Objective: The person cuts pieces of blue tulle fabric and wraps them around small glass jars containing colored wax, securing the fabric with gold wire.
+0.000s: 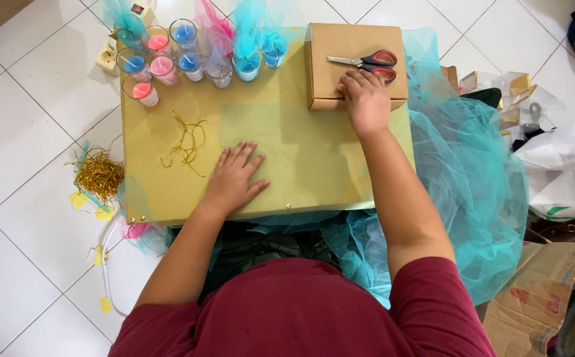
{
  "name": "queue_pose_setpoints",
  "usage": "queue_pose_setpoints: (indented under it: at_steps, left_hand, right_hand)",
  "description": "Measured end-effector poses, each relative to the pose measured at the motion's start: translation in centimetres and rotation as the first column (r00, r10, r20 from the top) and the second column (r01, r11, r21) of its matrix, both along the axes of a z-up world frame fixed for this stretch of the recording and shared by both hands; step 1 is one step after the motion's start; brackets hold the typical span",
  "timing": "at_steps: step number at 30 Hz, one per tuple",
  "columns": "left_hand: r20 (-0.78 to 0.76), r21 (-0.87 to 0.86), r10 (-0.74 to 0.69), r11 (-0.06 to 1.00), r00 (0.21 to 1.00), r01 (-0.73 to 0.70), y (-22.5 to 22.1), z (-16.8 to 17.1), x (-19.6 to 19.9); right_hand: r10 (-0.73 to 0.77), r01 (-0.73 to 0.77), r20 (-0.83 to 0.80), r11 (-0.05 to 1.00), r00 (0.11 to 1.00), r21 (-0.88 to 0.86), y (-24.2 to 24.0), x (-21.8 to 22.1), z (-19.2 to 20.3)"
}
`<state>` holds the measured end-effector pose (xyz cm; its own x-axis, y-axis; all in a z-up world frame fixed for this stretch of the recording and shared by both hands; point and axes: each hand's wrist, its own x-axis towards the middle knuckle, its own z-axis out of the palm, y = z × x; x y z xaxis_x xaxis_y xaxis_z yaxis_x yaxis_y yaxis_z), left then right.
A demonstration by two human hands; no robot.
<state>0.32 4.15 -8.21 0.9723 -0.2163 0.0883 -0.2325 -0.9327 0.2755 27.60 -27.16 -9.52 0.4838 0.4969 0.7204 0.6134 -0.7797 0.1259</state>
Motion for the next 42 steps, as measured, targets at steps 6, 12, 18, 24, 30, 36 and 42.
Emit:
queue_pose_setpoints:
  at_steps: [6, 12, 18, 24, 30, 36, 42]
  left_hand:
    - [-0.059, 0.004, 0.06, 0.998, 0.996, -0.06, -0.4, 1.2, 0.1]
    - [0.139, -0.066, 0.126, 0.991, 0.982, -0.118, -0.4, -0.3, 0.2]
    - [-0.143, 0.069, 0.101, 0.993, 0.984, -0.092, -1.1, 1.2, 1.9]
    - [-0.178, 0.07, 0.076, 0.995, 0.981, -0.065, -1.3, 2.6, 2.6]
    - [-0.124, 0.067, 0.061, 0.996, 0.99, -0.052, -0.9, 1.3, 3.1]
    - [-0.06, -0.029, 0.088, 0.996, 0.994, -0.09, -0.9, 1.3, 2.6]
    - [0.332, -0.387, 0.201, 0.92, 0.922, -0.061, 0.4, -0.8, 2.8]
  right_hand:
    - [-0.056, 0.059, -0.075, 0.997, 0.996, 0.044, 0.1, 4.4, -2.9]
    - [0.058, 0.068, -0.347, 0.938, 0.936, 0.34, 3.4, -9.5, 4.2]
    - [-0.31, 0.165, -0.821, 0.951, 0.48, -0.263, 5.8, -20.1, 4.0]
    - [-0.362, 0.202, -0.829, 0.931, 0.427, -0.303, 5.7, -20.1, 4.2]
    - [-0.407, 0.208, -0.813, 0.913, 0.416, -0.351, 5.6, -19.6, 3.3]
    - [-0.372, 0.204, -0.828, 0.928, 0.419, -0.313, 5.1, -19.5, 2.9]
    - [0.148, 0.272, -0.661, 0.829, 0.736, 0.488, 3.6, -18.6, 1.5]
